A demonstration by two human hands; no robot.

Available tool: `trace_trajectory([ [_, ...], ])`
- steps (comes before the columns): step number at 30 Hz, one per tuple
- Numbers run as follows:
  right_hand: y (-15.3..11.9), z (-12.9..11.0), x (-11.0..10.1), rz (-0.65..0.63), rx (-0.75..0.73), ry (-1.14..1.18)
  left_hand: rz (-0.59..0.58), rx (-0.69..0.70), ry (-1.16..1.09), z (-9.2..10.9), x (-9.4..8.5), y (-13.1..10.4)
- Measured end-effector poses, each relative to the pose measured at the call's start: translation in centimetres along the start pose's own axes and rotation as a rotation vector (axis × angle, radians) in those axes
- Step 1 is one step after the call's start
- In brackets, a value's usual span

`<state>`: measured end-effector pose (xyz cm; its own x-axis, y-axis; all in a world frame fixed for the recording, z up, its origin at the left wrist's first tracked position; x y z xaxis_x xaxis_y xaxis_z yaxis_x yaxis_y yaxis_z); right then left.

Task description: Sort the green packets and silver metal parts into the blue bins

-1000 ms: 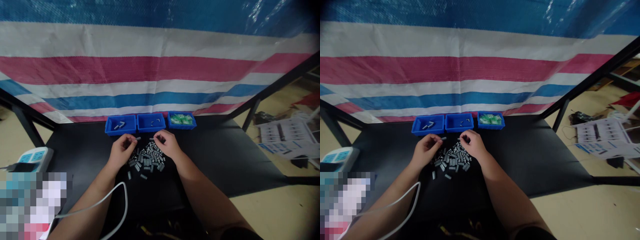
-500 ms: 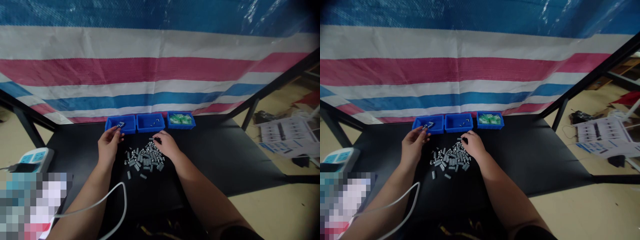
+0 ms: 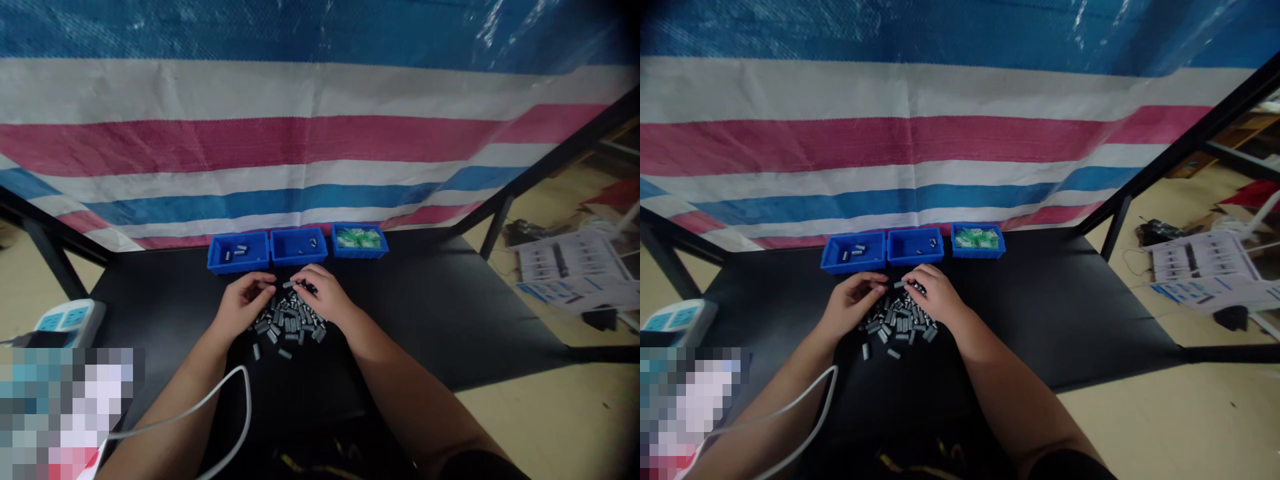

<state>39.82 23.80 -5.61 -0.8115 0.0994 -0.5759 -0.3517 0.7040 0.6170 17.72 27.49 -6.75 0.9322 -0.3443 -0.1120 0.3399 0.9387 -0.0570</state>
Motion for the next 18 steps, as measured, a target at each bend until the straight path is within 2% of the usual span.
trace_trajectory([
  [3, 0.1, -0.5, 0.4, -0.033, -0.033, 0.02, -0.109, -0.002, 0.082, -0.3, 0.6, -0.2],
  [7, 0.2, -0.5, 0.5, -0.061, -0.016, 0.017, -0.087, -0.021, 0.126, -0.7, 0.7, -0.3],
  [10, 0.0, 0.1, -0.2, -0.041, 0.075, -0.058, 0.052, -0.052, 0.107, -0.9, 0.2, 0.1],
  [12, -0.3, 0.7, -0.7, -0.048, 0.16, -0.122, 0.176, -0.075, 0.019, -0.9, -0.4, 0.5],
  [18, -1.5, 2.8, -1.7, -0.187, 0.331, -0.218, 0.476, -0.107, -0.294, -0.7, -2.2, 1.4],
])
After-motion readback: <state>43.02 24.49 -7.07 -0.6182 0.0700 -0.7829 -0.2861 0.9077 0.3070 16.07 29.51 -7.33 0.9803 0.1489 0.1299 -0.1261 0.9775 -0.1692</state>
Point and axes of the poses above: each hand's wrist, its own y-axis towards the middle knuckle, its own x-axis out of the palm, z = x × y, the point moved 2 cm from there along y, towards the middle knuckle, and after that the axes turned 14 degrees about -x, right-handed, at the moved point
